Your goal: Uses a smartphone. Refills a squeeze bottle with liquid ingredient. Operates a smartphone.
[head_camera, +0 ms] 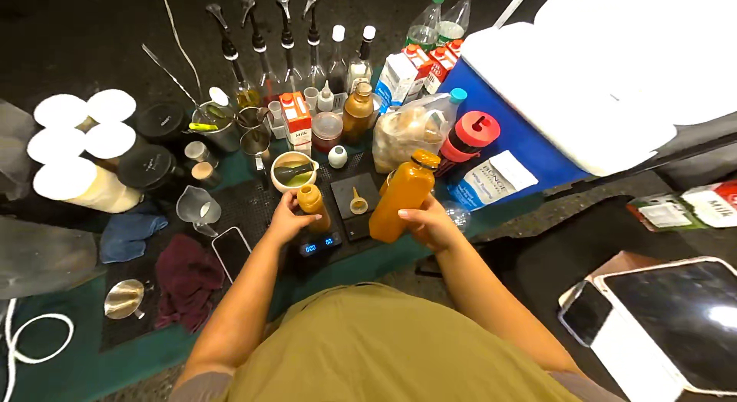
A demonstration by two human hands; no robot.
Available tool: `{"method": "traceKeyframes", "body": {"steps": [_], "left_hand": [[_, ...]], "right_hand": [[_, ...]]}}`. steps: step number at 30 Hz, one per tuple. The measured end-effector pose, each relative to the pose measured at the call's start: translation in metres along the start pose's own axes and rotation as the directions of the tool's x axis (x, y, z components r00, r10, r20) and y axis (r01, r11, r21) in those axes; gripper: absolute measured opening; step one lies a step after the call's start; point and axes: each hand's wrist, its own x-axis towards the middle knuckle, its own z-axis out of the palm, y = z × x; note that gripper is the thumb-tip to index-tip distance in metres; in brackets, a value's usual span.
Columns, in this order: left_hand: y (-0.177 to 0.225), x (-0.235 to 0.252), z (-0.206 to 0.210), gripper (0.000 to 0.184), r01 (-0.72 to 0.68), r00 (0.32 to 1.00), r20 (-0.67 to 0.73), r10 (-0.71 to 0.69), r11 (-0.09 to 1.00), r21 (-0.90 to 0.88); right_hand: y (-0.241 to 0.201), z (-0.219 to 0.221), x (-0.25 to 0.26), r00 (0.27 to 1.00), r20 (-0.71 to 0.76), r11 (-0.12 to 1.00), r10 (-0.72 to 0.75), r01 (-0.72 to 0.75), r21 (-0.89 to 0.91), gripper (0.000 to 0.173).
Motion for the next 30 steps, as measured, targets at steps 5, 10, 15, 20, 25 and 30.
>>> {"method": "traceKeyframes", "body": {"steps": [5, 10, 15, 20, 25, 30], "left_hand": [[0.045, -0.007, -0.026, 0.079, -0.270, 0.924, 0.208, 0.320, 0.933, -0.237], [0.103, -0.010, -0.044, 0.063, -0.427, 0.688, 0.324, 0.650, 0.723, -0.544], [0.176, -0.027, -0.050, 0.063, -0.472, 0.593, 0.209, 0.778, 0.546, -0.693], [0.220, -0.045, -0.052, 0.072, -0.595, 0.590, 0.072, 0.804, 0.493, -0.634], [0.248, -0.061, -0.041, 0.095, -0.731, 0.658, -0.203, 0.725, 0.551, -0.403], [0.253, -0.066, -0.041, 0.098, -0.747, 0.654, -0.239, 0.717, 0.563, -0.355]], "right_hand": [[-0.002, -0.008, -0.005, 0.995, 0.067, 0.995, -0.069, 0.064, 0.075, 0.059], [0.002, -0.008, -0.004, 0.982, 0.148, 0.989, -0.118, 0.102, 0.110, 0.067], [0.009, -0.006, 0.002, 0.968, 0.185, 0.981, -0.170, 0.148, 0.125, 0.071], [0.020, -0.004, 0.013, 0.954, 0.216, 0.968, -0.208, 0.168, 0.188, 0.072], [0.019, 0.001, 0.021, 0.928, 0.283, 0.961, -0.244, 0.191, 0.200, 0.070], [0.020, 0.002, 0.026, 0.919, 0.305, 0.961, -0.251, 0.198, 0.195, 0.068]]}}
